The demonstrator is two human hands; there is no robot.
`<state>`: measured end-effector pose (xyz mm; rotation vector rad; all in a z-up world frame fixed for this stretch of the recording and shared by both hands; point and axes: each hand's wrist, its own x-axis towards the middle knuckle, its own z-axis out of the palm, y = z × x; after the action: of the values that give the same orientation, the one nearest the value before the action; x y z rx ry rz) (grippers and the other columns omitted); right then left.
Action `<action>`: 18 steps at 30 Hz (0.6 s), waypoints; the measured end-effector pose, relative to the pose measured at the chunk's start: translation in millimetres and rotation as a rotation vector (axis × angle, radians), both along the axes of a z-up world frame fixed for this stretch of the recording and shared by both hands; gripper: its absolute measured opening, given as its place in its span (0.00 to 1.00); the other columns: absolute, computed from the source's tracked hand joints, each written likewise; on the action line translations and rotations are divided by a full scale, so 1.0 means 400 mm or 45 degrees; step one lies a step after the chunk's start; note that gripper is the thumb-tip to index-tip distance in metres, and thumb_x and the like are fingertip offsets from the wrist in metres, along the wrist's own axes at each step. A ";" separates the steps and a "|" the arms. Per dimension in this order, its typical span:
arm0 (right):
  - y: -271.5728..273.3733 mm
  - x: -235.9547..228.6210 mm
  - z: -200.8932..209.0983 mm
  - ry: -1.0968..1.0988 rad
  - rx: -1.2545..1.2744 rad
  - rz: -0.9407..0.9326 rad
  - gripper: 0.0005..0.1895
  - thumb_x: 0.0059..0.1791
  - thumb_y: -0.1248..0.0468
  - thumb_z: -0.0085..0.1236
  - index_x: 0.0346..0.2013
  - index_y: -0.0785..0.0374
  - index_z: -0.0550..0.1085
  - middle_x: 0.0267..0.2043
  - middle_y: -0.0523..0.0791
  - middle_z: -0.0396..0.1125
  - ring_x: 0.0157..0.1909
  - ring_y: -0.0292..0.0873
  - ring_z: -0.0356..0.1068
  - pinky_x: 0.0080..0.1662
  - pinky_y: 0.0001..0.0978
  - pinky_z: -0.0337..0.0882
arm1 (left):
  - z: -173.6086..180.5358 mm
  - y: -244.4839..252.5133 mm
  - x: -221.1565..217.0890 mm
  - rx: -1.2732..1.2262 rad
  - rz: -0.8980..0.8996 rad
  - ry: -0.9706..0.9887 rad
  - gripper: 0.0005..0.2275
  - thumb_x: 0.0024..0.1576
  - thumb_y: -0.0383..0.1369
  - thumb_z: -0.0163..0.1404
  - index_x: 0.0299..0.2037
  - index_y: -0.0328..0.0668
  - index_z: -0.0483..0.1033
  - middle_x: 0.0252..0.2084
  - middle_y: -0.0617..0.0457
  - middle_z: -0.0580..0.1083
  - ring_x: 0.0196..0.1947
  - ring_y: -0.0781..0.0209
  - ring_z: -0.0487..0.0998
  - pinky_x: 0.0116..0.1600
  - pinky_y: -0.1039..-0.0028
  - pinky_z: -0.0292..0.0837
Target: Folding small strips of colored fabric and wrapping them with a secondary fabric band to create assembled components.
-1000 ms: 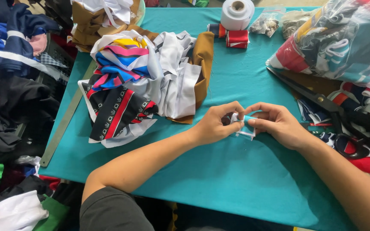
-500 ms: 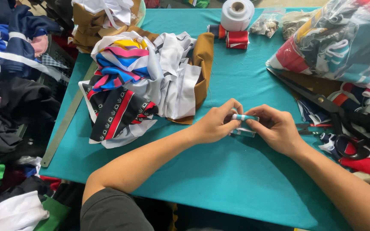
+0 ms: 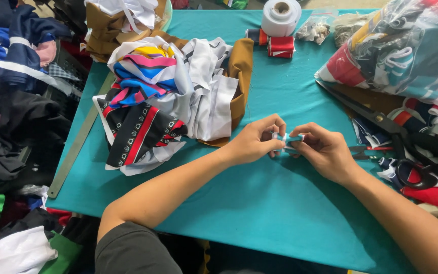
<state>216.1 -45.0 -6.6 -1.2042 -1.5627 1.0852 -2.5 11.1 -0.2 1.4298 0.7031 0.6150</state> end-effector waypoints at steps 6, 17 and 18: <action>0.005 -0.002 -0.002 0.047 0.106 0.035 0.13 0.46 0.75 0.65 0.45 0.66 0.79 0.32 0.52 0.74 0.32 0.40 0.73 0.38 0.40 0.81 | -0.025 0.008 0.001 -0.006 0.066 -0.022 0.04 0.57 0.29 0.54 0.40 0.45 0.72 0.32 0.48 0.73 0.31 0.61 0.80 0.38 0.70 0.81; 0.005 -0.011 0.034 -0.037 -0.089 0.022 0.09 0.53 0.67 0.59 0.47 0.66 0.76 0.25 0.50 0.77 0.28 0.42 0.79 0.40 0.35 0.78 | -0.002 -0.013 -0.001 0.117 0.137 -0.009 0.12 0.55 0.26 0.57 0.46 0.45 0.71 0.37 0.46 0.72 0.39 0.59 0.78 0.46 0.67 0.82; 0.001 -0.014 0.043 -0.081 -0.056 0.007 0.09 0.53 0.67 0.59 0.47 0.64 0.76 0.24 0.49 0.77 0.27 0.41 0.80 0.40 0.33 0.78 | 0.001 -0.017 -0.002 0.088 0.132 0.001 0.13 0.55 0.26 0.56 0.49 0.45 0.70 0.40 0.44 0.73 0.40 0.57 0.79 0.48 0.66 0.82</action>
<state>210.6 -44.8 10.4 -1.2755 -1.5984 1.0999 -3.3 4.1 0.1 1.4639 0.7668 0.7252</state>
